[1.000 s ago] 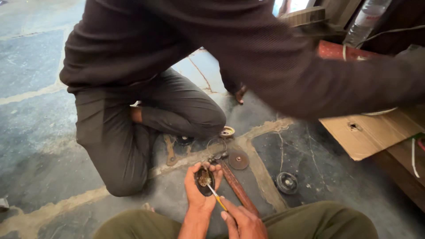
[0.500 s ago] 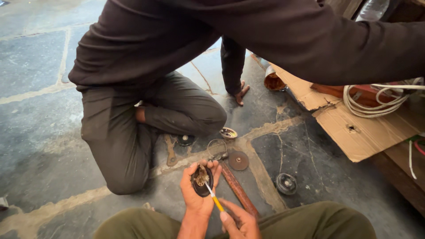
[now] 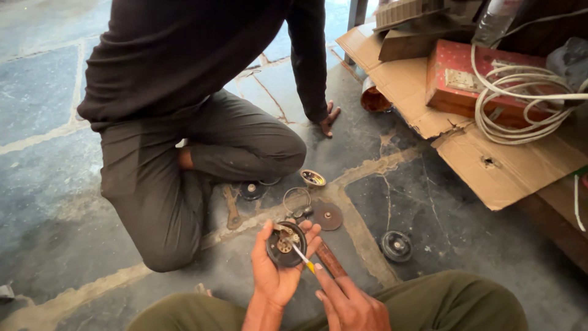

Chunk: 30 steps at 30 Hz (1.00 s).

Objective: The person sits on the floor and uses a hammer and screwdriver to work on small circular mechanical components. They repeatedly tap parts with the hammer and adjust internal pieces with the screwdriver while another person sits nearby.

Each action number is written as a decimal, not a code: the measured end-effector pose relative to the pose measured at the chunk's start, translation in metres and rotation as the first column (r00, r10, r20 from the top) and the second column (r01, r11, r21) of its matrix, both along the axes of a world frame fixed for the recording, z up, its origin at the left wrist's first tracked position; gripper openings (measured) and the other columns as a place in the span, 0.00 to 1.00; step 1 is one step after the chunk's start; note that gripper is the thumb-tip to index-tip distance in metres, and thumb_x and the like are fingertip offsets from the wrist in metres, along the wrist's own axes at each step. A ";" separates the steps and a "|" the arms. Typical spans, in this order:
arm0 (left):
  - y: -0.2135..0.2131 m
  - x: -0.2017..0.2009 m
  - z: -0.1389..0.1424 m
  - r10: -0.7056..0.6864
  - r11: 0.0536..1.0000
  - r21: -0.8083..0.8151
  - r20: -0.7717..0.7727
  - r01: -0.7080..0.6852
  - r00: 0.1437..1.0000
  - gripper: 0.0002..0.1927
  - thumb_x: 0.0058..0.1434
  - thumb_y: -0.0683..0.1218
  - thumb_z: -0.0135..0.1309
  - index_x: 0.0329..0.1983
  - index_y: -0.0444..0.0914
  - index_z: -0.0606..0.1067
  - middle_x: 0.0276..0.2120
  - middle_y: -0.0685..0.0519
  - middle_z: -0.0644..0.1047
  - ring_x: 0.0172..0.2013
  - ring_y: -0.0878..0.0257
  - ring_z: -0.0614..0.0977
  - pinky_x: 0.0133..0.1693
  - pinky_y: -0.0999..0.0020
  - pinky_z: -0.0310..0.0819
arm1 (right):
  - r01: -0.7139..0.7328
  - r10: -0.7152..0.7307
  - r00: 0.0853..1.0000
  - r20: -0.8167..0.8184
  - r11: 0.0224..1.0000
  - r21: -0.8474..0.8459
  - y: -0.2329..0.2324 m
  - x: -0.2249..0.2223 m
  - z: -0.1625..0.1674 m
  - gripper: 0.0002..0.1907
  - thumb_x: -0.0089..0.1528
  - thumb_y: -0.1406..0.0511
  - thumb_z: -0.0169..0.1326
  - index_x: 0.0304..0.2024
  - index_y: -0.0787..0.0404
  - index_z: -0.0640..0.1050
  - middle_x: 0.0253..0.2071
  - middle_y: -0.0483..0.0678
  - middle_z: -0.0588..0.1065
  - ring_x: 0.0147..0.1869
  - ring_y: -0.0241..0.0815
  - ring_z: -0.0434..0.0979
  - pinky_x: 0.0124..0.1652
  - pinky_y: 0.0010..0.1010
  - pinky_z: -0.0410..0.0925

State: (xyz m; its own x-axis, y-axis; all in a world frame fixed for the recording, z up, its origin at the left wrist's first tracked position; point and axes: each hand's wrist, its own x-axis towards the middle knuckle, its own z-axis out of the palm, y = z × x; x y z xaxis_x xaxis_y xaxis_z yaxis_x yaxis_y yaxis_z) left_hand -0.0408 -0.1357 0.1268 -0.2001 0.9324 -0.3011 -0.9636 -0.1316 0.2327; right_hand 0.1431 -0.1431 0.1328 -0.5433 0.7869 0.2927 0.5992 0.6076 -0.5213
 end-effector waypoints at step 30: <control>-0.058 -0.058 0.064 0.430 0.896 0.436 -0.806 -0.083 0.408 0.48 0.64 0.73 0.53 0.65 0.26 0.66 0.44 0.42 0.83 0.45 0.61 0.83 0.48 0.70 0.77 | 0.115 -0.267 0.916 -0.299 0.889 -0.443 0.024 -0.038 -0.071 0.17 0.63 0.61 0.54 0.51 0.62 0.74 0.28 0.51 0.79 0.30 0.43 0.79 0.32 0.36 0.69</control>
